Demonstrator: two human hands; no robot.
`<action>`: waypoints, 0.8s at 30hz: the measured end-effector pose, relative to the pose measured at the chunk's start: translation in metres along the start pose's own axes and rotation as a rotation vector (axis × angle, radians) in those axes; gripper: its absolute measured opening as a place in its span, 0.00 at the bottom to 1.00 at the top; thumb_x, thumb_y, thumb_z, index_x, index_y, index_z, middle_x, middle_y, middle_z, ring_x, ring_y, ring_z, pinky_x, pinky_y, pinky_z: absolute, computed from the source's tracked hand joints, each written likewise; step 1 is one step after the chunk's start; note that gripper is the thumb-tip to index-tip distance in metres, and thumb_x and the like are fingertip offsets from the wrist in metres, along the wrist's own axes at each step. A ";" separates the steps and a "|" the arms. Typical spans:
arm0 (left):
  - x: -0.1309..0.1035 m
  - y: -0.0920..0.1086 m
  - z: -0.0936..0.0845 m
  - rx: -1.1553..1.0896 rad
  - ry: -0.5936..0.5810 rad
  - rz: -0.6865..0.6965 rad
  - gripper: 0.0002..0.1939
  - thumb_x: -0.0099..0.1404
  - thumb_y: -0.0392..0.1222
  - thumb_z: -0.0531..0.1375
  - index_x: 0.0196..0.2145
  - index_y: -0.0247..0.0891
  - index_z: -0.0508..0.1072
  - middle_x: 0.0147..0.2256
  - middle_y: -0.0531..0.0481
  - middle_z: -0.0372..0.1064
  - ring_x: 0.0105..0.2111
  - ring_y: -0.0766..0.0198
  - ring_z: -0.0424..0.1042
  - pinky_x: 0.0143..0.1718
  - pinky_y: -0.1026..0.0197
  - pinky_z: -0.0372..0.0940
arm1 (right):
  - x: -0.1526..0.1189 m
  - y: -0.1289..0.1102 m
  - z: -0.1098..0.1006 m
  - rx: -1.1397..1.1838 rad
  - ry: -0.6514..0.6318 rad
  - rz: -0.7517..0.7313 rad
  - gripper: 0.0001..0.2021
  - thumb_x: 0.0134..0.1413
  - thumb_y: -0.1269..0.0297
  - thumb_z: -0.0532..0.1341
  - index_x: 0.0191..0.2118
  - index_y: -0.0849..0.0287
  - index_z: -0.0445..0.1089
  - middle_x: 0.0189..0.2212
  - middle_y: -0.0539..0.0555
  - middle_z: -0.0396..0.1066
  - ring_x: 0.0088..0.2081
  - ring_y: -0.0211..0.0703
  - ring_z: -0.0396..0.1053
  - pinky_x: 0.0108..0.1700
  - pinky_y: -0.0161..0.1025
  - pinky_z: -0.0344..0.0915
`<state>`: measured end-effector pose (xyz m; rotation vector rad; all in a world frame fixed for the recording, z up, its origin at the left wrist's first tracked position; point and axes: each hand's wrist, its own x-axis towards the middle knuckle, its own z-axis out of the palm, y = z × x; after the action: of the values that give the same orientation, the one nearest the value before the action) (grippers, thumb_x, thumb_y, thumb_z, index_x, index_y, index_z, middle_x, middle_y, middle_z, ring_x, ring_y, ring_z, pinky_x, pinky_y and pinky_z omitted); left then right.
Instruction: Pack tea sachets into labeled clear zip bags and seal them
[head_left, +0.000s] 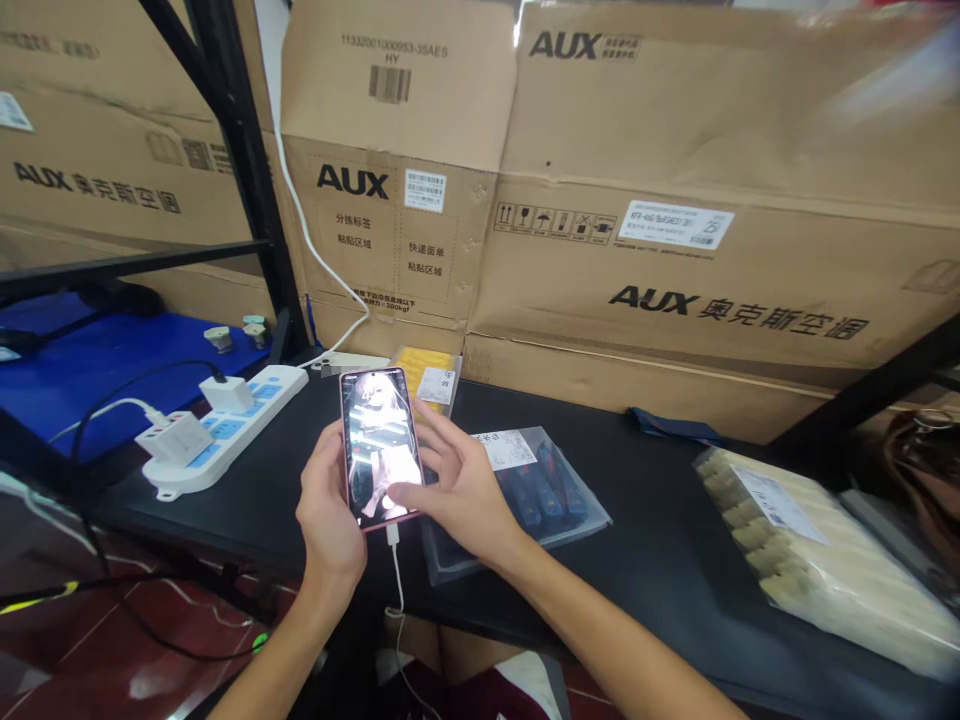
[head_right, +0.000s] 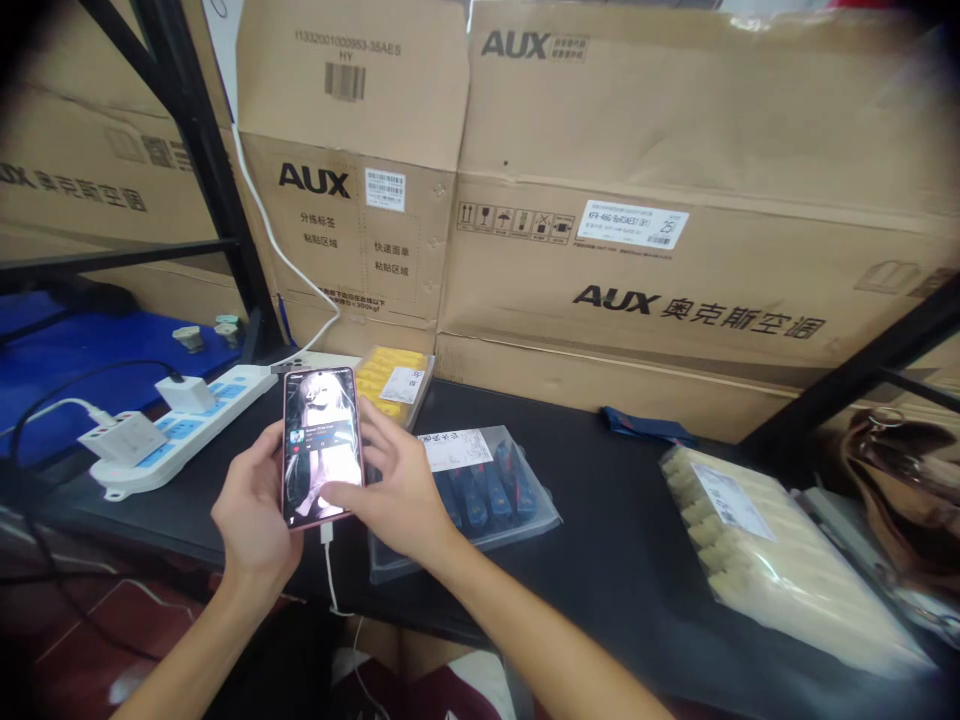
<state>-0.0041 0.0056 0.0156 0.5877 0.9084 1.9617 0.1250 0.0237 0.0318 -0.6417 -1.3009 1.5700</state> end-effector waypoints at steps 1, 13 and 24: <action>0.000 0.000 0.000 -0.008 0.007 0.001 0.20 0.64 0.54 0.62 0.45 0.37 0.80 0.42 0.47 0.81 0.45 0.51 0.77 0.46 0.56 0.69 | 0.000 -0.001 0.000 0.027 0.007 0.025 0.54 0.37 0.73 0.79 0.74 0.53 0.62 0.62 0.58 0.75 0.61 0.60 0.75 0.58 0.52 0.78; 0.001 -0.005 -0.005 0.039 -0.019 0.056 0.17 0.66 0.53 0.63 0.44 0.38 0.82 0.41 0.50 0.80 0.41 0.56 0.76 0.43 0.59 0.69 | 0.002 0.001 0.000 0.048 -0.113 0.066 0.48 0.34 0.74 0.80 0.66 0.47 0.70 0.58 0.54 0.78 0.56 0.58 0.76 0.34 0.39 0.78; 0.004 0.003 -0.002 0.053 -0.031 -0.042 0.18 0.62 0.54 0.65 0.42 0.38 0.82 0.38 0.50 0.81 0.42 0.55 0.78 0.45 0.59 0.69 | 0.002 -0.008 -0.005 -0.010 -0.023 0.157 0.39 0.40 0.67 0.78 0.62 0.52 0.72 0.50 0.55 0.82 0.50 0.55 0.81 0.40 0.46 0.81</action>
<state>-0.0087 0.0070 0.0169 0.6229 0.9488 1.8912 0.1313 0.0275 0.0383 -0.7495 -1.3027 1.7032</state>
